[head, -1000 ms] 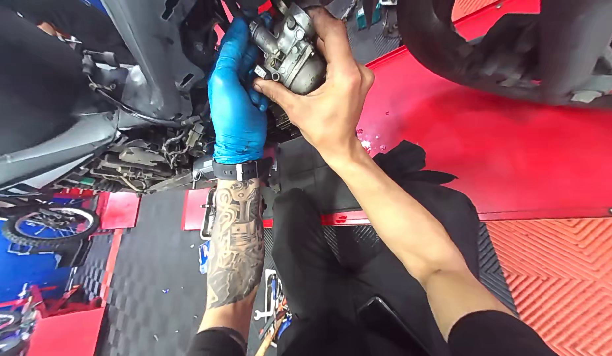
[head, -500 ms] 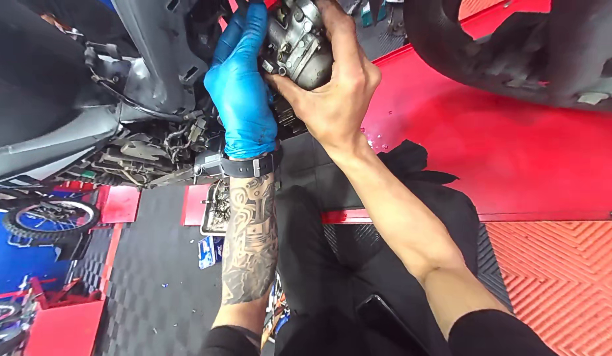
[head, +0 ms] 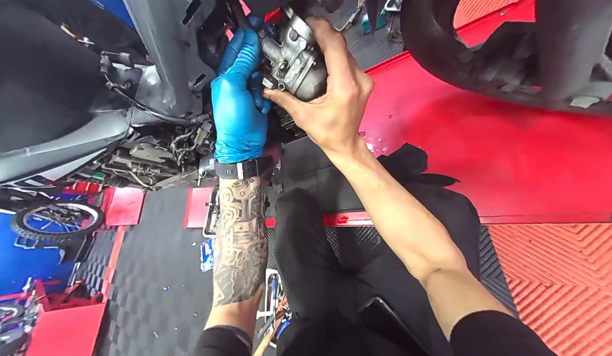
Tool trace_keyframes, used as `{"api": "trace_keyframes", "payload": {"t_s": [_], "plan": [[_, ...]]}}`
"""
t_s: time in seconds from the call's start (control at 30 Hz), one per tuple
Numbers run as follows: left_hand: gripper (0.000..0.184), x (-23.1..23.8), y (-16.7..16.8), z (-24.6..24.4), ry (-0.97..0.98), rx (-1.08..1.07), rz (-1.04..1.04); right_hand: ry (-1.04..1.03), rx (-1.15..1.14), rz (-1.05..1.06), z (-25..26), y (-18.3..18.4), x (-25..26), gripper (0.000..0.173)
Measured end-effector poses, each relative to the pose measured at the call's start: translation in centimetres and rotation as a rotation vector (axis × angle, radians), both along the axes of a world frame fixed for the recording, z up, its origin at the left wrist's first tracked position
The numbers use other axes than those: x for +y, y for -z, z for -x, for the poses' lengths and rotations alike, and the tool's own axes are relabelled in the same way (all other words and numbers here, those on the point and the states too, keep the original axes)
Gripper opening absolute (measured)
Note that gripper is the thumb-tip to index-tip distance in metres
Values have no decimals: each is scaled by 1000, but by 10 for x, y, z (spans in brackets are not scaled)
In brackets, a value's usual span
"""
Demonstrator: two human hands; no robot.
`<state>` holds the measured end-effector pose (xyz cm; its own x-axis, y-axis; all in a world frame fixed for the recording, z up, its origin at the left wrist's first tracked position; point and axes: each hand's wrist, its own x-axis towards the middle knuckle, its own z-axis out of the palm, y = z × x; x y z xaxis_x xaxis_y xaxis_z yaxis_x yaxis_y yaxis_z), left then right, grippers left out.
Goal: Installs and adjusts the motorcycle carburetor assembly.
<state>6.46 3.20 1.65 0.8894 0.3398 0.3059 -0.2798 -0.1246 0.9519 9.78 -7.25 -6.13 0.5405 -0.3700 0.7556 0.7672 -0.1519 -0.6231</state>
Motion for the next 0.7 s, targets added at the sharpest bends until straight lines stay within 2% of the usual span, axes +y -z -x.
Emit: {"api": "trace_keyframes", "payload": {"t_s": [0.13, 0.4, 0.57, 0.7], "plan": [[24, -5, 0, 1, -43, -12, -9, 27, -29, -29, 0, 1, 2, 71], [25, -2, -5, 3, -60, 55, -34, 101, -180, 69, -14, 6, -4, 59], [25, -5, -4, 4, -138, 60, -61, 144, -257, 92, -19, 11, -2, 53], [21, -5, -5, 5, -98, 53, -59, 126, -243, 62, -18, 11, 0, 55]]}}
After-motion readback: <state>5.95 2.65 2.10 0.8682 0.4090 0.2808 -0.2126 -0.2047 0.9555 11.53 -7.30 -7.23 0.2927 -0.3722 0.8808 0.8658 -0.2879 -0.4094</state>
